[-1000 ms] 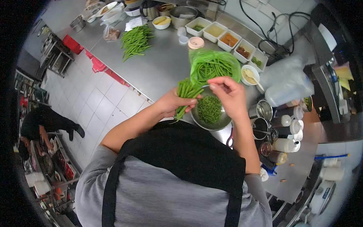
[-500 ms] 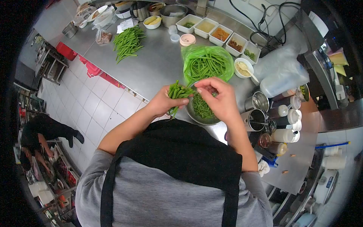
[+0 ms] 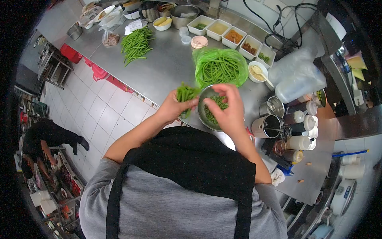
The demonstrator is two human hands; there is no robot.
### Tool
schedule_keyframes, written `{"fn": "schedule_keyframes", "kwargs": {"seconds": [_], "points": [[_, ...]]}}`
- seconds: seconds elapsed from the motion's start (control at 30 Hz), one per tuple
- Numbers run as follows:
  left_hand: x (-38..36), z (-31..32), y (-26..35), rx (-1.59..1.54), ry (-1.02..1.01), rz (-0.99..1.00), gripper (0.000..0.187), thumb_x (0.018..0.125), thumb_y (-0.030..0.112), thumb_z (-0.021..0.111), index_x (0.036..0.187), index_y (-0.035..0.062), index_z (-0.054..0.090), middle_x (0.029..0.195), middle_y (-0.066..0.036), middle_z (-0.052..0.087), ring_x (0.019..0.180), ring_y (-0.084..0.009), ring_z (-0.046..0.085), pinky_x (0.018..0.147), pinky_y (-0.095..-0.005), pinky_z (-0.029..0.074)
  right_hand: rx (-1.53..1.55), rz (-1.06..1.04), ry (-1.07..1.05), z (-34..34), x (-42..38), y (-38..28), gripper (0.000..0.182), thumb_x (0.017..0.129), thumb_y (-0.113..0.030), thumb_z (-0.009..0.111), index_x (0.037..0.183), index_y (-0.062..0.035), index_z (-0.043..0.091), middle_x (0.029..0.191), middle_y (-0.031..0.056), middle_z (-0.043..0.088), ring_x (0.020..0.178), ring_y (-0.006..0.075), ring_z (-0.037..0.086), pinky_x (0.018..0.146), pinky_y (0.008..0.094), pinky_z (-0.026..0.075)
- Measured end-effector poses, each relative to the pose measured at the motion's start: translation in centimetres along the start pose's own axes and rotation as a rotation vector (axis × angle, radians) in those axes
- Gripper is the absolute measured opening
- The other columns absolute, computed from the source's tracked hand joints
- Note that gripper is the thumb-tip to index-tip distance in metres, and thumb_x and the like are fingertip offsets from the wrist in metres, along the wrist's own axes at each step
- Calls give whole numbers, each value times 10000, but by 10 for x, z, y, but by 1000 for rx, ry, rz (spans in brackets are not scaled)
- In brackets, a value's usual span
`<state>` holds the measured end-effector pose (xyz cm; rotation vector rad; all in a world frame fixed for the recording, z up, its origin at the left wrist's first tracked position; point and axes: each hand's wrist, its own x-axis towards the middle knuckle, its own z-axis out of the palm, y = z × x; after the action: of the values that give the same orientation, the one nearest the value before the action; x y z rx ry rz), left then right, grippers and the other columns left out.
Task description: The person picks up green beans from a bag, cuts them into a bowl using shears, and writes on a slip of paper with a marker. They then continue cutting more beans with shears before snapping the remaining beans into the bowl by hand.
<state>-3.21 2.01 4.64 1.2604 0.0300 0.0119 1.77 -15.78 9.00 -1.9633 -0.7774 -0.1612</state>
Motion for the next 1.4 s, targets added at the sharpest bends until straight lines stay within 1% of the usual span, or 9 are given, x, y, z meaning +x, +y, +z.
{"fn": "schedule_keyframes", "kwargs": {"seconds": [0.1,0.2,0.37,0.47,0.67,0.9,1.17,1.27,1.4], "points": [[11,13,-1,-242,147,192,191,784,32,645,917,56,510,823,-11,572,742,-102,547,652,-252,439,1052,697,0,29,-18,26,293,883,-313,528,1098,-114,518,1048,33,533,914,170,504,781,300,422],[18,34,-3,-288,173,248,216,769,25,651,925,64,507,874,-8,564,804,-93,535,690,-251,436,1501,906,33,55,-12,22,365,928,-390,410,1147,-110,491,1092,41,531,977,175,498,822,323,422],[20,51,-5,216,205,443,271,723,19,667,951,53,524,847,-13,549,815,-72,487,751,-232,421,1706,749,-92,91,-14,60,335,921,-323,418,1165,-104,486,1150,50,534,1076,192,511,930,353,411],[21,50,0,255,221,375,272,699,17,664,934,62,535,840,-36,562,827,-94,516,754,-255,433,1741,894,67,74,-17,42,341,924,-310,401,1162,-81,485,1154,67,533,1076,204,511,932,352,410],[26,56,-24,549,188,587,268,642,13,635,892,73,557,861,-90,581,858,-236,574,770,-343,450,1582,424,-91,69,-20,66,375,932,-330,366,1161,-54,477,1171,86,515,1075,223,508,935,357,404],[35,74,-34,408,217,532,358,627,94,703,930,64,514,895,-106,566,823,-312,554,782,-368,446,1537,604,186,62,-27,75,389,923,-372,405,1190,-94,462,1134,58,539,1044,208,521,909,372,411],[57,65,-12,389,-72,330,348,674,135,758,934,61,539,887,-42,592,777,-118,549,769,-275,444,1936,588,-311,56,-24,81,391,924,-402,395,1197,-131,465,1162,41,521,1067,199,513,918,367,411],[64,79,-14,-34,200,233,397,671,123,758,981,70,516,915,-28,574,799,-123,535,775,-273,440,1638,647,253,58,-7,59,431,929,-398,371,1219,-88,446,1141,64,539,1048,204,522,906,362,416],[60,79,-34,456,169,481,484,649,134,766,1042,77,490,948,-44,549,816,-162,523,784,-263,435,1581,598,308,57,-13,98,342,916,-306,406,1180,-104,489,1154,75,543,1051,218,531,915,372,416]]}}
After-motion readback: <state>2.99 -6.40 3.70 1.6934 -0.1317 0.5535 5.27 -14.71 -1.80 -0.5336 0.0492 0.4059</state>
